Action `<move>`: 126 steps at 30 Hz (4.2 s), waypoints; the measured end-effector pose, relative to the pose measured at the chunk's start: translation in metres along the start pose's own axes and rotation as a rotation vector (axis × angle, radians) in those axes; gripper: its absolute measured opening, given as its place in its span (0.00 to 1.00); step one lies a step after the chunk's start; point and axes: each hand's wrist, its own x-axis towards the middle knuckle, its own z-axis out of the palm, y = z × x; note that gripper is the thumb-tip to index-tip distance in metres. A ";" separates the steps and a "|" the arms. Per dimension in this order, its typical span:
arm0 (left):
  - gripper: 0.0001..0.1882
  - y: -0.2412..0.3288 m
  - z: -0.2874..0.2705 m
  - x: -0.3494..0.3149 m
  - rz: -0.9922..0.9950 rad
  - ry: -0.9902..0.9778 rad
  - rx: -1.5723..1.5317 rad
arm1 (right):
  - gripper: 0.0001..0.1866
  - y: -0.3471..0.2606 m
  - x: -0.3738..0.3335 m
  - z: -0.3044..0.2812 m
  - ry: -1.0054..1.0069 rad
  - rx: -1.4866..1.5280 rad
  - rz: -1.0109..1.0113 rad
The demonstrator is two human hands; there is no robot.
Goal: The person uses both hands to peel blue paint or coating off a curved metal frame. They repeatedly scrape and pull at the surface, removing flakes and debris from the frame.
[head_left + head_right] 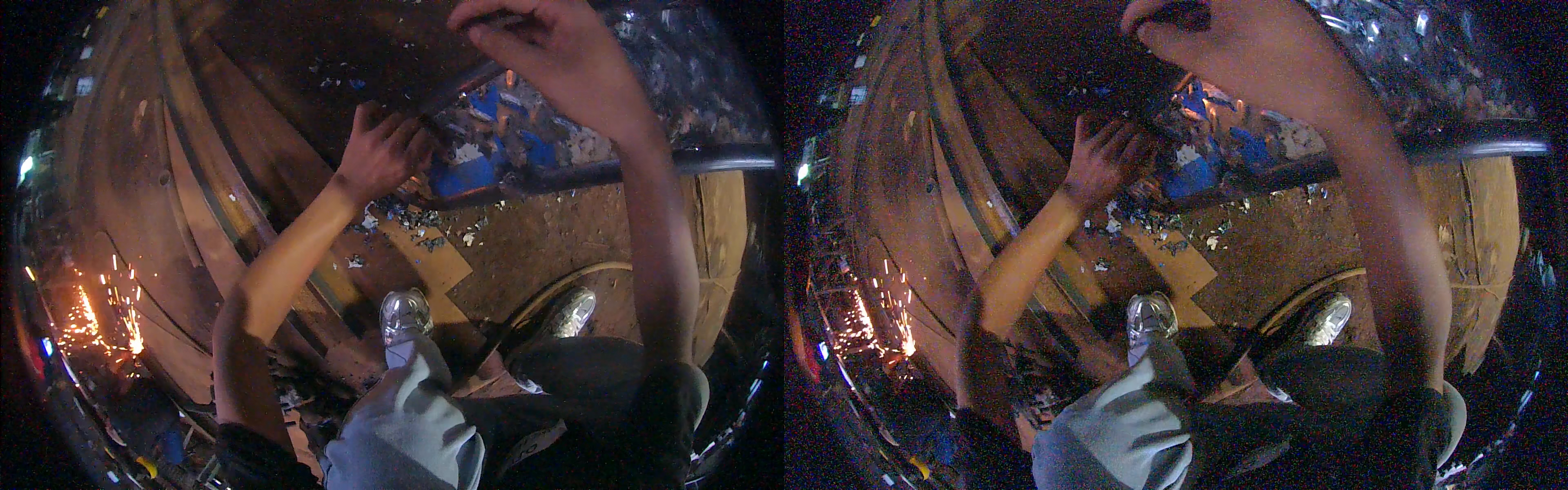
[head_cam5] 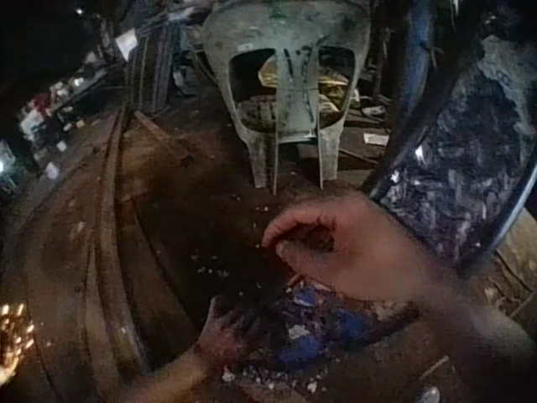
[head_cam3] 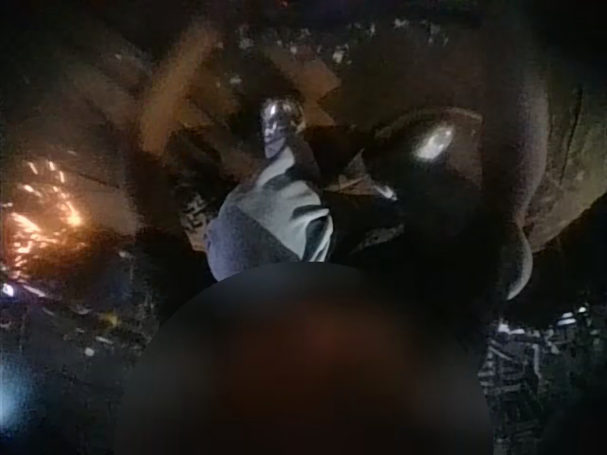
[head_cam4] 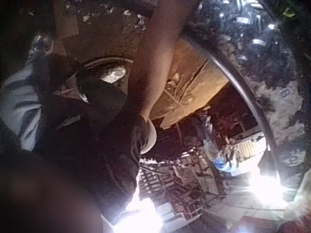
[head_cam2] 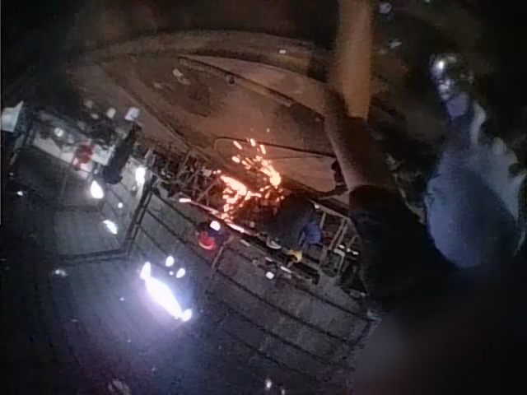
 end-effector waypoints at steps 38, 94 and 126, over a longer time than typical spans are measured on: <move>0.33 0.150 -0.003 -0.025 -1.149 -0.011 -0.555 | 0.09 0.012 -0.007 0.014 0.062 -0.334 -0.142; 0.45 0.126 -0.045 0.136 -0.352 -0.135 -0.621 | 0.22 -0.044 -0.139 -0.274 1.089 -1.428 -0.415; 0.50 0.138 -0.065 0.132 -0.736 0.028 -1.043 | 0.18 -0.006 -0.097 -0.027 0.066 -1.348 -0.307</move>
